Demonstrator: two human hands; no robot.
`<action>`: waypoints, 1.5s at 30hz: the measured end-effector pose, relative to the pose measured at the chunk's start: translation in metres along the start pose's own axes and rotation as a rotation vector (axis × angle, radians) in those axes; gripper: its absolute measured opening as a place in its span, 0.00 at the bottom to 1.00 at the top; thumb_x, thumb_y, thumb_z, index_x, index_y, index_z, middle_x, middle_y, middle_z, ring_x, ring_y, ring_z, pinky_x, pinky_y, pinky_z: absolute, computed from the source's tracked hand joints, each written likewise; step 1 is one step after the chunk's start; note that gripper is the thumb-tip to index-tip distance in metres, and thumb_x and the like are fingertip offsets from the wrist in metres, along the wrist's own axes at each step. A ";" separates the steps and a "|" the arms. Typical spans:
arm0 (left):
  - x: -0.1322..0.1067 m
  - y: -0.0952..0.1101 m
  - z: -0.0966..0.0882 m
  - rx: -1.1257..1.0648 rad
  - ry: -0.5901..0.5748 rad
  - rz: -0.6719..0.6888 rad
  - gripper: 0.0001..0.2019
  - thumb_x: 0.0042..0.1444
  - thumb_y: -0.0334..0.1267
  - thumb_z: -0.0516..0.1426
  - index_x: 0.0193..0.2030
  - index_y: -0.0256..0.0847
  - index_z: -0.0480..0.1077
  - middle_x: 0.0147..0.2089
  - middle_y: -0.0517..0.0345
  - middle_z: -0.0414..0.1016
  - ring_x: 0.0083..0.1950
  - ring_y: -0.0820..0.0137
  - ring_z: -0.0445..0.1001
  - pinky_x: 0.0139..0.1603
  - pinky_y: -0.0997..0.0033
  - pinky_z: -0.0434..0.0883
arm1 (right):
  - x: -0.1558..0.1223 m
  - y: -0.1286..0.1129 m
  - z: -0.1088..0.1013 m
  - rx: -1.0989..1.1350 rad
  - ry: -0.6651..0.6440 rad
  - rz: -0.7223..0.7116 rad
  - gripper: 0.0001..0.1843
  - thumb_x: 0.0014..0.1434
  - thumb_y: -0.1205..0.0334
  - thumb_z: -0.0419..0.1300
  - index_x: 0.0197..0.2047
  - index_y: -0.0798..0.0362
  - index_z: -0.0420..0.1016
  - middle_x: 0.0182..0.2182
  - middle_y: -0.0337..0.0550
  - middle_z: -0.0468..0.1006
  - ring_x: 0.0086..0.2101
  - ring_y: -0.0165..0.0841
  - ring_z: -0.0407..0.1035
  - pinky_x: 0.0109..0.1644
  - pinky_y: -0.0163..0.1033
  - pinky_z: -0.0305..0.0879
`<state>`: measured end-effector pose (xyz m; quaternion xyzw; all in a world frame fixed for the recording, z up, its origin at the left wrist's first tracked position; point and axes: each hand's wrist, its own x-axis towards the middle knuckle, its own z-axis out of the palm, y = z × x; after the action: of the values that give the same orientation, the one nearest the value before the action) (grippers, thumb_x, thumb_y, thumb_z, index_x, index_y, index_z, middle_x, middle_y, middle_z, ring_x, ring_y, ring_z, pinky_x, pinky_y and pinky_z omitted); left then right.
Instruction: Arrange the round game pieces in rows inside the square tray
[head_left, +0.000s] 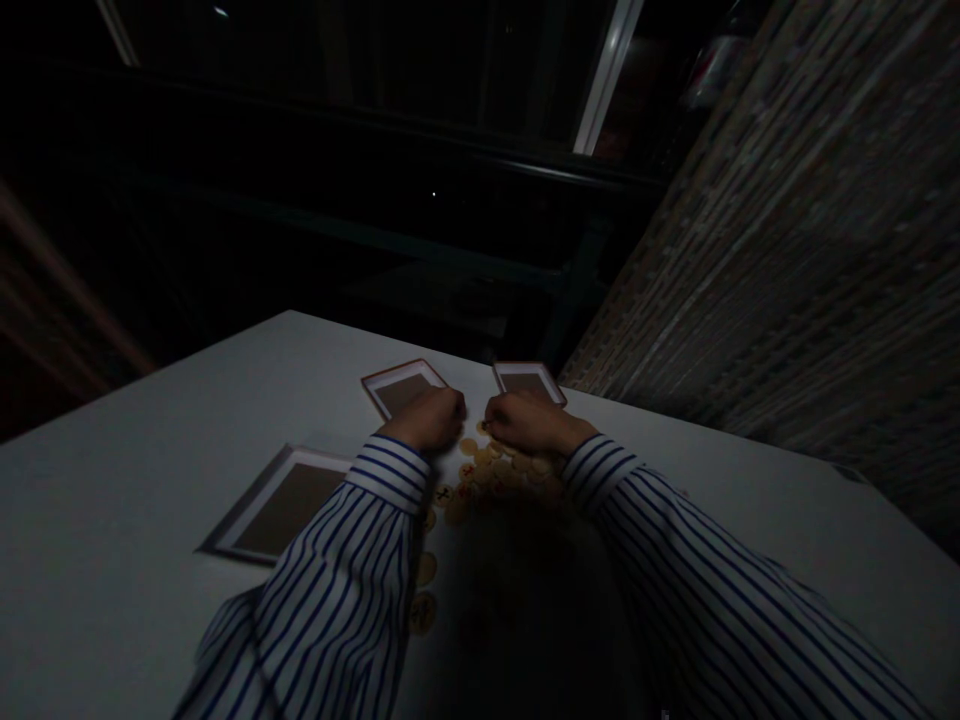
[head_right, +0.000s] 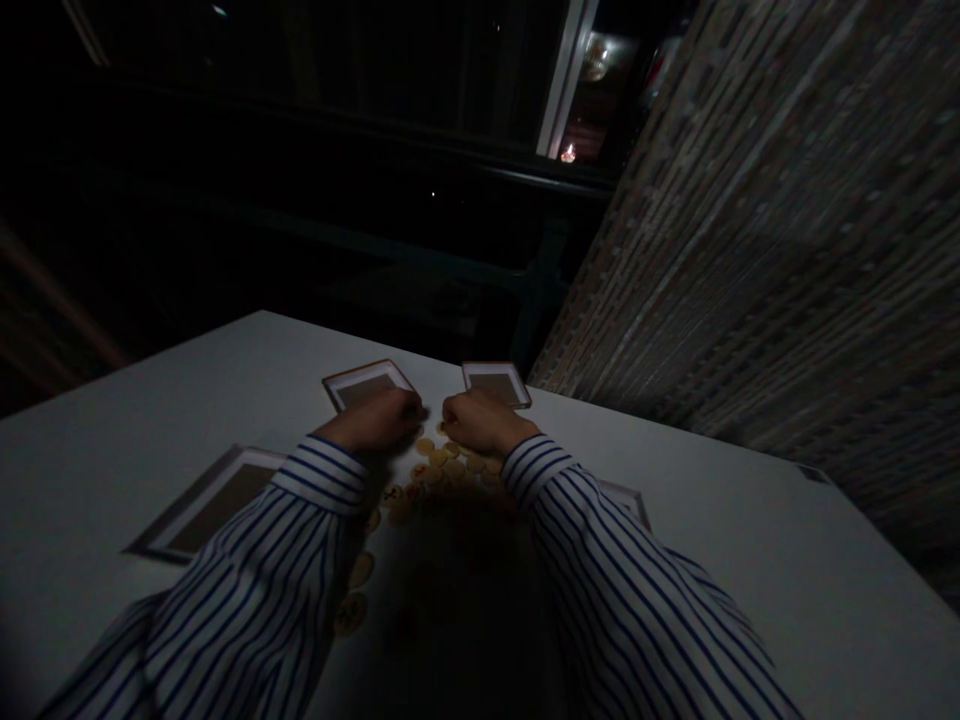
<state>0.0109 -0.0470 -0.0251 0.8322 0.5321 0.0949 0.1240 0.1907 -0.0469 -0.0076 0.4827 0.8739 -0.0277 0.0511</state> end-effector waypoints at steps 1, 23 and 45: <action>0.000 0.000 0.000 0.000 0.001 0.000 0.09 0.51 0.36 0.53 0.38 0.39 0.71 0.40 0.47 0.75 0.43 0.63 0.73 0.40 0.70 0.65 | 0.003 -0.001 0.000 -0.002 -0.014 0.011 0.14 0.56 0.56 0.51 0.41 0.50 0.73 0.39 0.45 0.77 0.38 0.36 0.69 0.37 0.35 0.57; 0.001 -0.004 -0.001 0.001 0.019 -0.038 0.10 0.52 0.35 0.51 0.40 0.39 0.71 0.42 0.47 0.75 0.45 0.63 0.72 0.42 0.70 0.65 | 0.015 -0.004 -0.003 -0.040 -0.040 0.015 0.15 0.52 0.56 0.55 0.43 0.50 0.72 0.38 0.45 0.77 0.37 0.36 0.69 0.35 0.35 0.56; 0.001 -0.005 -0.004 -0.018 0.027 -0.038 0.11 0.52 0.32 0.49 0.39 0.39 0.71 0.41 0.47 0.75 0.44 0.63 0.73 0.42 0.70 0.65 | 0.019 -0.012 -0.006 -0.056 -0.133 -0.055 0.16 0.51 0.59 0.55 0.44 0.50 0.73 0.39 0.46 0.77 0.39 0.38 0.70 0.37 0.37 0.59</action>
<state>0.0058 -0.0436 -0.0232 0.8195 0.5484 0.1087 0.1262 0.1703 -0.0366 -0.0041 0.4538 0.8819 -0.0366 0.1219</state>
